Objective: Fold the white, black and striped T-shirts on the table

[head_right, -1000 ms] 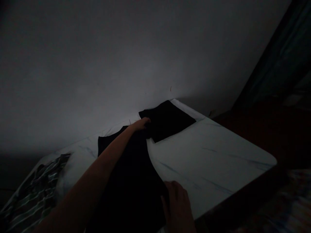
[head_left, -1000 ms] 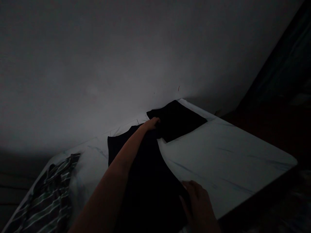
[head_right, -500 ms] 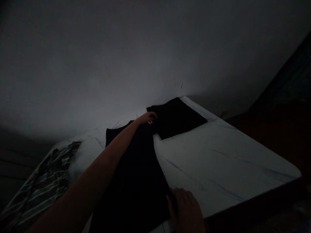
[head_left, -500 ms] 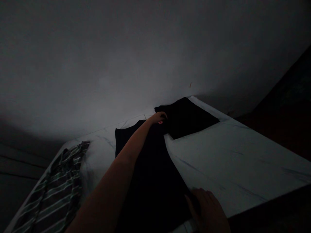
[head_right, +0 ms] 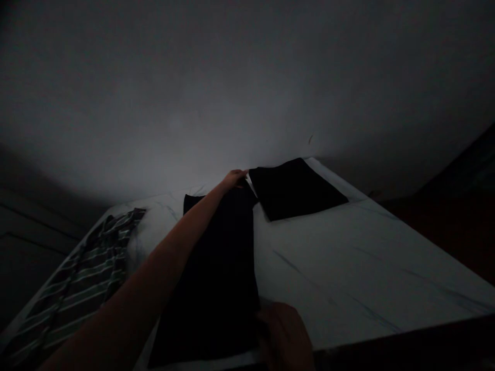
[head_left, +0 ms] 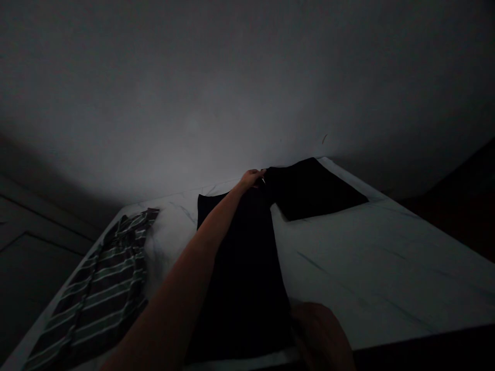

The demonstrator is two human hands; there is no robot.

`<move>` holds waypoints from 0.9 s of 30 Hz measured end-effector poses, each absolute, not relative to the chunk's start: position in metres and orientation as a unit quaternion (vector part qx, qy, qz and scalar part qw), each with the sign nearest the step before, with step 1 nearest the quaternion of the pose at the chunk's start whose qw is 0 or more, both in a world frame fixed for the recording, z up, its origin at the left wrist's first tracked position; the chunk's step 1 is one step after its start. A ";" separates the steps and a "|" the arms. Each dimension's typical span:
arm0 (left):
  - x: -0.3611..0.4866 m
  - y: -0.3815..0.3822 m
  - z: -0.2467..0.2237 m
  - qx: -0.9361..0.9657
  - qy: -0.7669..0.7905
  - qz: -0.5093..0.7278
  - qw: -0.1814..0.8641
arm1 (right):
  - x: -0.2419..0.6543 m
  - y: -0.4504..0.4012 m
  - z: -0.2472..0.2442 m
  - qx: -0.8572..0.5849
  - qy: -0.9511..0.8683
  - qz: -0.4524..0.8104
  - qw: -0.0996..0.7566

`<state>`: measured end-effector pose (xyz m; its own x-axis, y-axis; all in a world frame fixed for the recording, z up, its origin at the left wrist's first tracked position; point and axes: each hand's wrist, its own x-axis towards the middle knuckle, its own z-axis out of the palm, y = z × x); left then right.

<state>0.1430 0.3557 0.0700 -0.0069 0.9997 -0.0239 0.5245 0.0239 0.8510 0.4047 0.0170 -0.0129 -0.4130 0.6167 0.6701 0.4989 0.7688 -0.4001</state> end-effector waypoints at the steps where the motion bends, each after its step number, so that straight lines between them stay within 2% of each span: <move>1: 0.127 0.351 0.076 0.600 0.633 0.349 0.343 | 0.397 0.013 -0.008 -0.307 -0.843 0.077 0.435; 4: 0.071 0.331 0.085 0.566 0.673 0.359 0.312 | 0.368 0.002 -0.004 -0.243 -0.866 0.116 0.420; 11: -0.019 0.272 0.050 0.513 0.754 0.307 0.271 | 0.335 -0.003 -0.021 -0.262 -0.899 0.256 0.239; 16: -0.026 0.265 0.031 0.531 0.747 0.324 0.233 | 0.338 0.011 0.001 -0.234 -0.887 0.355 0.183; 19: -0.025 0.265 0.032 0.547 0.746 0.325 0.198 | 0.337 0.015 0.012 -0.222 -0.891 0.364 0.156; 25: -0.020 0.246 0.032 0.567 0.770 0.256 0.143 | 0.341 0.024 0.033 -0.223 -0.898 0.378 0.017; 27: -0.018 0.235 0.034 0.561 0.784 0.239 0.116 | 0.337 0.039 0.045 -0.208 -0.901 0.380 -0.006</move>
